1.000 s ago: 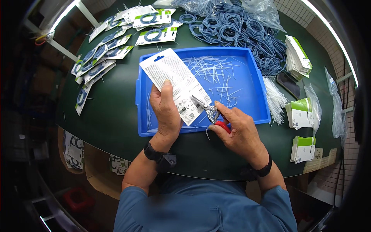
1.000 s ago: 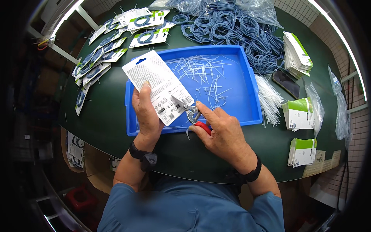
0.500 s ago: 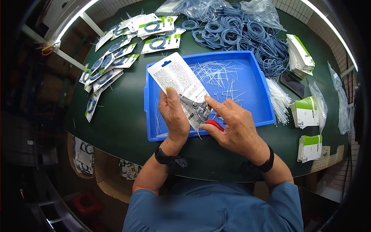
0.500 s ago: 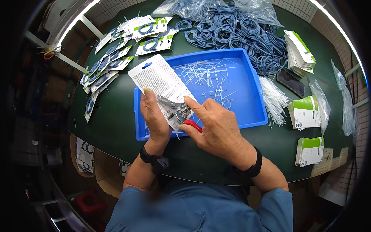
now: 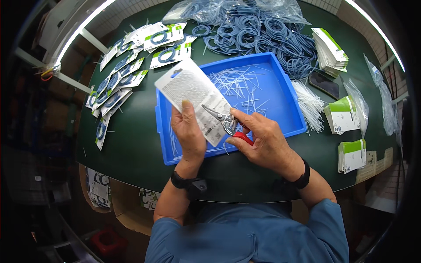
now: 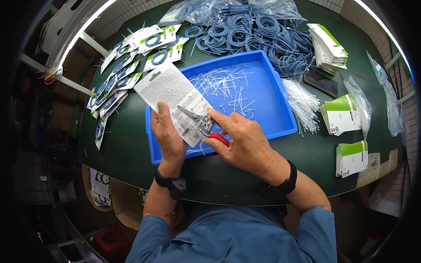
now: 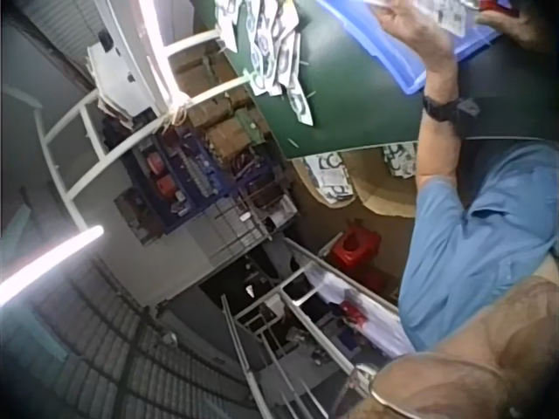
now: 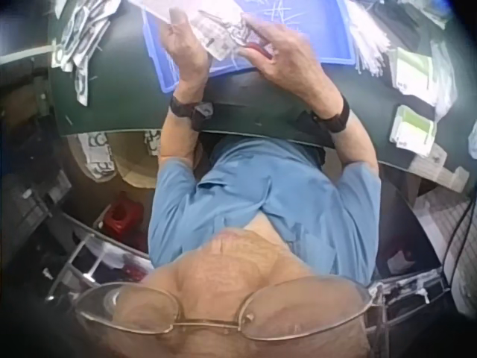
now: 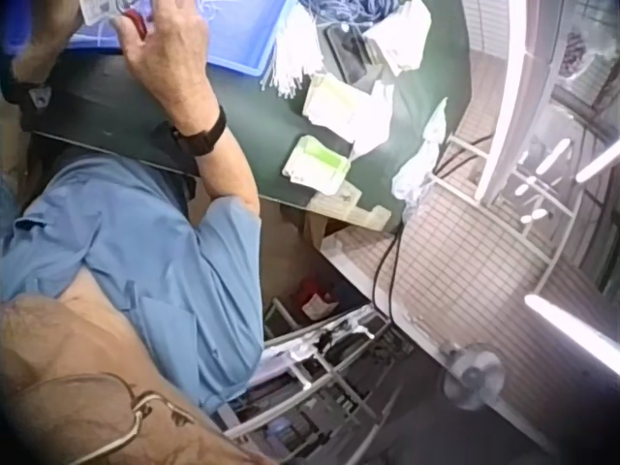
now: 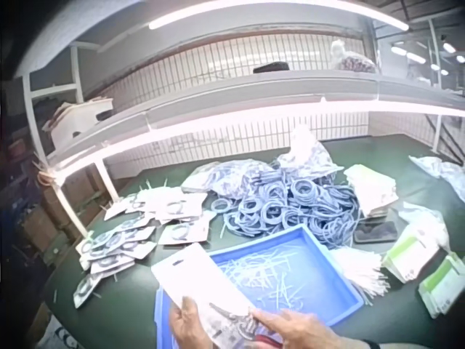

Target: Using side cutters to remove cable ties from packaged products.

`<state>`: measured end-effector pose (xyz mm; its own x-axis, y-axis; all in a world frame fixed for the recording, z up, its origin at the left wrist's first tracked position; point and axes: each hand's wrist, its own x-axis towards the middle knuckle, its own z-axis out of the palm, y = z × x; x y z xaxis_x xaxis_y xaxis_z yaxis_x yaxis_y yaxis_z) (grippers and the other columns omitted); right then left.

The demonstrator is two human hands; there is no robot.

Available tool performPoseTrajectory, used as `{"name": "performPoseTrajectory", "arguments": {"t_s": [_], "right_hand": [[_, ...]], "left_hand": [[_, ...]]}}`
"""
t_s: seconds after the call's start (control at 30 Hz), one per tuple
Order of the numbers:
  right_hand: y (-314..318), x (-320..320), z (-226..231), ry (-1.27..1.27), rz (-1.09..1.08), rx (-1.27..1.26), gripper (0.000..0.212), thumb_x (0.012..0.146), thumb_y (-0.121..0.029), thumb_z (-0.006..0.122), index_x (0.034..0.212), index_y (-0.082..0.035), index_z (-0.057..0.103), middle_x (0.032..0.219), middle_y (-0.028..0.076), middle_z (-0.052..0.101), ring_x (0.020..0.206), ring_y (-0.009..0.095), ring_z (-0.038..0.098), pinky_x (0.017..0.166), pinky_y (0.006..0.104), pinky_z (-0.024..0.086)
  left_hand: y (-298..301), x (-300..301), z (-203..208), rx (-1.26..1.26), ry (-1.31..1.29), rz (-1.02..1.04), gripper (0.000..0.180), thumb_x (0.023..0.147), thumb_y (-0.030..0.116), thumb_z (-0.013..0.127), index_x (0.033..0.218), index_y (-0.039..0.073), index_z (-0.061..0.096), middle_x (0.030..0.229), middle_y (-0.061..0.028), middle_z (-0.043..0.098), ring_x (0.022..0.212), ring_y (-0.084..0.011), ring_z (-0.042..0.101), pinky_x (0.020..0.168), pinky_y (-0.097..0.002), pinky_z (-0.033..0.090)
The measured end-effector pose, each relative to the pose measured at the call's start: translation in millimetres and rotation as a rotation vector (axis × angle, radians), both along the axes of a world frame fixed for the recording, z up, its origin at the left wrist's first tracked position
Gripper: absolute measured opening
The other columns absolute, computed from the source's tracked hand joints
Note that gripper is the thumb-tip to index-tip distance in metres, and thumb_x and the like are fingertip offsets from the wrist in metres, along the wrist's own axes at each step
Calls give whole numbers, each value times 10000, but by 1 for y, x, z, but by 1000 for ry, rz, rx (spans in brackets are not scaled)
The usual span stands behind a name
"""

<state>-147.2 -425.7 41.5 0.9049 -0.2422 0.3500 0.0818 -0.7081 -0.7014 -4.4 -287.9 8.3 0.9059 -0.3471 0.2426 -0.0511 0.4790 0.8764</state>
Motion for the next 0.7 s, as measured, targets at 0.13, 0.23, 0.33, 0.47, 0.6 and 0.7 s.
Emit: {"name": "performPoseTrajectory", "arguments": {"t_s": [0.13, 0.23, 0.33, 0.47, 0.6, 0.7], "right_hand": [[-26, -4, 4, 36, -90, -18, 643, 845, -155, 852, 1433, -61, 609, 919, 151, 657, 775, 302, 655, 709, 397, 539], [-39, -6, -3, 75, -160, -54, 657, 835, -91, 830, 1446, -59, 590, 961, 157, 661, 815, 305, 668, 747, 397, 550], [-41, 0, -14, 66, -173, -62, 689, 818, -24, 801, 1464, -58, 565, 1001, 161, 662, 857, 310, 678, 785, 399, 559], [-47, -8, -20, 59, -147, -132, 735, 792, 38, 760, 1483, -63, 532, 1033, 160, 660, 883, 318, 683, 807, 404, 566], [-46, -6, -17, 41, -164, -150, 734, 789, 4, 804, 1471, -58, 539, 1031, 157, 662, 885, 324, 682, 801, 401, 563], [-46, -4, -17, 73, -198, -194, 733, 787, -30, 834, 1462, -50, 547, 1041, 158, 668, 890, 328, 684, 798, 399, 563]], "left_hand": [[16, 23, 3, 7, -3, -19, 319, 1116, 234, 557, 1302, -23, 588, 1238, -140, 696, 1071, -162, 688, 938, -319, 563], [23, 34, 13, -41, 1, -42, 283, 1103, 209, 583, 1285, -8, 600, 1263, -145, 697, 1093, -186, 687, 960, -351, 554], [29, 38, 24, -59, 0, 5, 271, 1094, 207, 600, 1275, 5, 605, 1275, -144, 697, 1116, -209, 685, 985, -383, 545], [16, 38, 29, -138, 240, 29, 304, 1114, 281, 556, 1279, 31, 605, 1228, -115, 702, 1120, -238, 676, 1014, -424, 524], [22, 58, 5, -371, 270, -384, 369, 1138, 410, 452, 1068, 83, 610, 922, -45, 613, 899, -205, 606, 902, -390, 505], [14, 64, -2, -508, 156, -684, 417, 1150, 427, 402, 944, 111, 580, 796, -19, 524, 789, -183, 530, 839, -370, 482]]}}
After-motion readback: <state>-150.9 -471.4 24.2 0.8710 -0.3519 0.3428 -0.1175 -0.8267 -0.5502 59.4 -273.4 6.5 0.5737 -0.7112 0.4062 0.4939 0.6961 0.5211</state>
